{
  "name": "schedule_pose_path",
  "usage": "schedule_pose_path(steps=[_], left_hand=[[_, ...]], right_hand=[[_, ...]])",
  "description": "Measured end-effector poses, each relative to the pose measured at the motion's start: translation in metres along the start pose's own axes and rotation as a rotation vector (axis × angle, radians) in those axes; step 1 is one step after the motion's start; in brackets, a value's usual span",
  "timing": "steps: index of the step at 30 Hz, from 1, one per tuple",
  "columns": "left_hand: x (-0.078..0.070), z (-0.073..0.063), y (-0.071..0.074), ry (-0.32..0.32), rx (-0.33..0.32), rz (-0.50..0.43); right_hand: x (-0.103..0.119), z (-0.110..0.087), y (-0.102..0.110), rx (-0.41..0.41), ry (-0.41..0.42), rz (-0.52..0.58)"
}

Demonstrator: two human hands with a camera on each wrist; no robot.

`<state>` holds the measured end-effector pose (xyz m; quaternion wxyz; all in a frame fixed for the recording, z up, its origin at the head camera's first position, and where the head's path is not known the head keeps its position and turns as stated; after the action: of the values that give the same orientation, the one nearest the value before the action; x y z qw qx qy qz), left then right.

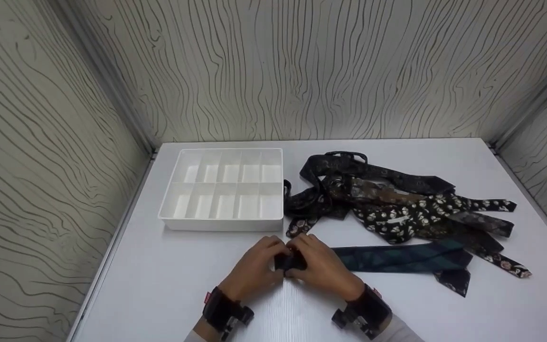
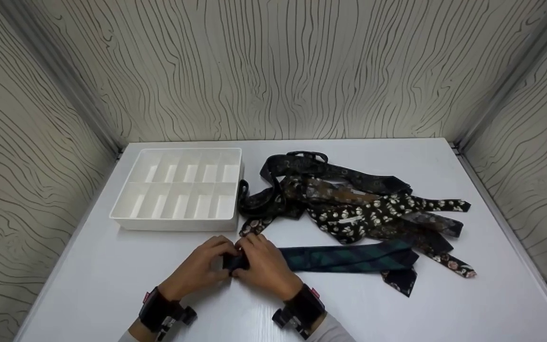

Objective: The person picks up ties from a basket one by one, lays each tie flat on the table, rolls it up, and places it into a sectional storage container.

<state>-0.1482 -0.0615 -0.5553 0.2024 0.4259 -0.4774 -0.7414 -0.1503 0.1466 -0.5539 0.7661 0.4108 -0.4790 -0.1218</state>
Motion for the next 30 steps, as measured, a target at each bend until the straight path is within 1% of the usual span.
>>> schedule_pose_path(steps=[4,5,10,15,17,20,23,25,27,30], left_hand=[[-0.0006,0.0016,-0.0023,-0.006,0.006,-0.018],[-0.0008,0.0018,-0.0029,-0.010,0.004,-0.017],[-0.0020,0.0019,-0.0030,-0.037,-0.037,0.034],[-0.0048,0.0027,-0.0037,-0.057,-0.038,0.027],[-0.0053,0.0028,-0.0044,-0.069,-0.040,0.039],[-0.0052,0.0031,-0.0040,-0.082,-0.060,0.070],[-0.0051,0.0035,-0.0036,-0.079,-0.049,0.059],[-0.0052,0.0035,-0.0035,-0.074,-0.025,0.037],[-0.0055,0.0036,-0.0030,-0.074,-0.012,0.037],[-0.0058,0.0040,-0.0014,-0.089,-0.031,0.078]], right_hand=[[-0.0020,-0.0018,-0.0001,-0.027,0.023,-0.033],[-0.0023,-0.0023,-0.0002,-0.024,0.013,-0.031],[-0.0027,-0.0026,-0.0008,-0.006,-0.020,-0.001],[-0.0023,-0.0040,-0.0001,-0.010,-0.020,-0.032],[-0.0016,-0.0042,0.0009,-0.004,-0.027,-0.026],[-0.0002,-0.0038,0.0028,0.006,-0.033,-0.006],[-0.0005,-0.0045,0.0035,0.001,-0.019,-0.019],[-0.0014,-0.0056,0.0034,-0.005,-0.009,-0.031],[-0.0022,-0.0067,0.0030,-0.005,-0.004,-0.031],[-0.0023,-0.0075,0.0026,-0.008,0.001,-0.010]])
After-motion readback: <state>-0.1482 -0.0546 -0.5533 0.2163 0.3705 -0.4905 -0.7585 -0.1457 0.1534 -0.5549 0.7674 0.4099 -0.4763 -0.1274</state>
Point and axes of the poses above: each hand's wrist, its own z-axis towards the middle knuckle, its own y-axis out of the back of the hand, x = y × z, the point moved 1 cm from there along z, towards the middle knuckle, and after that the axes turned 13 degrees about z, right-handed, at the moved point
